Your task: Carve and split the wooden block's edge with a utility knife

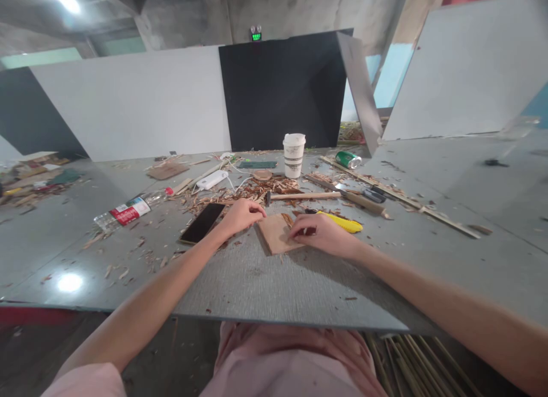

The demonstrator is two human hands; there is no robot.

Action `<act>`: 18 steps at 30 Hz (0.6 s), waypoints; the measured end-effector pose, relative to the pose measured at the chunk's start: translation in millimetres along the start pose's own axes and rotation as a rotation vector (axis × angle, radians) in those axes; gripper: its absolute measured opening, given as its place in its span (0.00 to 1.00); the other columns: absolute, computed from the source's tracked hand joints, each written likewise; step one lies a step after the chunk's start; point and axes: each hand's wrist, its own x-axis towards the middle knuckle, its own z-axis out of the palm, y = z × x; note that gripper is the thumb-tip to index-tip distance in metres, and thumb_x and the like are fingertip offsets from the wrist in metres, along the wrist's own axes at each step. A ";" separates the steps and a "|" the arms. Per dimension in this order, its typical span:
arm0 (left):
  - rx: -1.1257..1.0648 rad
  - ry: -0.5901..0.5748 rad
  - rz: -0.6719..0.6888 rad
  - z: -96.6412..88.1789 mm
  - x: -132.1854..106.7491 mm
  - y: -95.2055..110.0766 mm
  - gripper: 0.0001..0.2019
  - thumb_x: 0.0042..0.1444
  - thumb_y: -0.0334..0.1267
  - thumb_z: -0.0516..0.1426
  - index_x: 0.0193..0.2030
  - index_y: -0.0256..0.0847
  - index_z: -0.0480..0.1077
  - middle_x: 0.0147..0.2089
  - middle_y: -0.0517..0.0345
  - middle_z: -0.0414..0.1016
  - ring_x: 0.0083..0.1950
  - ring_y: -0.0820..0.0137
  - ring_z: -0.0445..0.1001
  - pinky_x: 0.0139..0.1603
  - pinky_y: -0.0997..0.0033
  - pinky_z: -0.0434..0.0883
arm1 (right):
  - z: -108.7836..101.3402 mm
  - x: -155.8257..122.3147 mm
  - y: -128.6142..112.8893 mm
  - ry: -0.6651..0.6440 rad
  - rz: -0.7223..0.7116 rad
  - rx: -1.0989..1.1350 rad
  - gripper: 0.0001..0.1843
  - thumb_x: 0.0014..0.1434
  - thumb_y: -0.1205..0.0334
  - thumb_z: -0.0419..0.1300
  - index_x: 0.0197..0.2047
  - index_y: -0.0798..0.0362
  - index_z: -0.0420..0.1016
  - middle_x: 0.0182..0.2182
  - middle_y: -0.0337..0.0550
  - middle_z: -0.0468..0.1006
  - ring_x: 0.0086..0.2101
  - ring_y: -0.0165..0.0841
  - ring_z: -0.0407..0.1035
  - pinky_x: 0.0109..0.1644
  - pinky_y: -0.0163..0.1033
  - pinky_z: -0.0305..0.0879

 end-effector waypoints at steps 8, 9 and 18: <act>-0.145 -0.136 -0.036 -0.4 0.3 -3.1 0.14 0.58 0.31 0.54 0.39 0.36 0.83 0.29 0.53 0.81 0.25 0.72 0.74 0.28 0.74 0.69 | 0.7 1.1 -0.6 0.030 -0.016 -0.109 0.08 0.66 0.59 0.64 0.42 0.45 0.86 0.40 0.41 0.81 0.37 0.33 0.73 0.42 0.39 0.66; -0.168 -0.162 -0.032 -3.0 0.7 -4.8 0.14 0.58 0.31 0.55 0.40 0.36 0.83 0.31 0.51 0.82 0.27 0.72 0.75 0.29 0.74 0.70 | 0.7 1.1 -0.7 0.036 -0.015 -0.117 0.08 0.66 0.59 0.64 0.42 0.45 0.86 0.40 0.41 0.81 0.37 0.33 0.73 0.43 0.39 0.66; -0.276 -0.408 0.185 -24.9 0.1 -12.5 0.16 0.63 0.35 0.57 0.53 0.43 0.83 0.47 0.49 0.86 0.37 0.71 0.80 0.40 0.70 0.76 | 0.7 0.7 -2.2 0.049 -0.067 -0.153 0.08 0.67 0.58 0.64 0.42 0.44 0.87 0.40 0.41 0.82 0.38 0.34 0.75 0.44 0.39 0.66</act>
